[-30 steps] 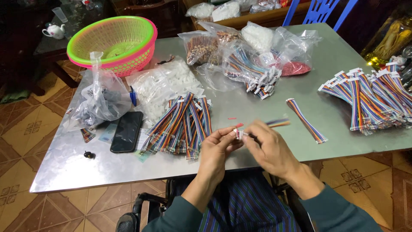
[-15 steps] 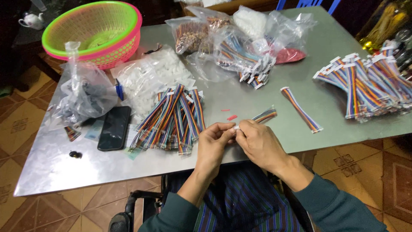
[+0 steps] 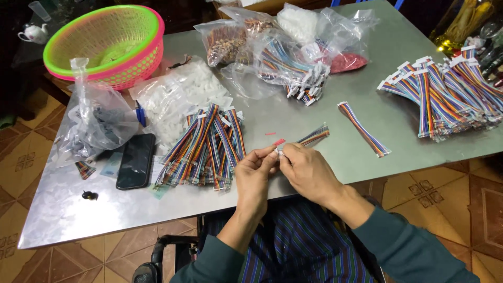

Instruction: Assembling electronic wire harnesses by manually attaching small red connectors to bundles of multi-colored wires

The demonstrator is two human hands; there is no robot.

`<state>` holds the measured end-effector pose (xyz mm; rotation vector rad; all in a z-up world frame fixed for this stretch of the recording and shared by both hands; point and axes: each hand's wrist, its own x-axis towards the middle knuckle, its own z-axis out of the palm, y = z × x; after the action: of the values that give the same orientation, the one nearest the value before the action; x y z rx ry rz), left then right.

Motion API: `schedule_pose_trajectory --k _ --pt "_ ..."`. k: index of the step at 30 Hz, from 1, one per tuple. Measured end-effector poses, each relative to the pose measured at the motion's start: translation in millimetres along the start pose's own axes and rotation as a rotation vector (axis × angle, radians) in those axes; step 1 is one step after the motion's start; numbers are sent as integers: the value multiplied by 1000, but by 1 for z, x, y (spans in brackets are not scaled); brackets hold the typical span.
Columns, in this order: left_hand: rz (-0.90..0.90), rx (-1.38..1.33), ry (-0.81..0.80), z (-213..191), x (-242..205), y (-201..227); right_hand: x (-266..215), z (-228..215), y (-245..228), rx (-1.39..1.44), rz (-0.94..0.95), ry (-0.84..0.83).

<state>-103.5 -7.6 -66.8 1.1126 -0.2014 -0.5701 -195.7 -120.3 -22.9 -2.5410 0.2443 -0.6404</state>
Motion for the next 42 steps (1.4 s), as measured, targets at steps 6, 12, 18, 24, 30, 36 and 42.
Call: schedule_pose_trajectory --k 6,12,18,24,30,36,42 --pt "-17 -31 -25 5 -7 18 4 -34 -25 22 -64 23" --pt "199 732 -235 16 -10 71 10 -41 20 -190 -46 -109" --pt "331 1601 54 -20 87 93 23 -54 86 -361 397 -10" --pt "379 1561 88 -30 109 95 31 -9 89 71 228 124" --pt "360 1604 82 -34 124 89 70 28 75 292 99 106" --pt "317 1674 23 -26 114 100 74 24 65 -34 121 -93" --pt "331 1600 14 -24 121 110 58 15 82 113 258 -5"
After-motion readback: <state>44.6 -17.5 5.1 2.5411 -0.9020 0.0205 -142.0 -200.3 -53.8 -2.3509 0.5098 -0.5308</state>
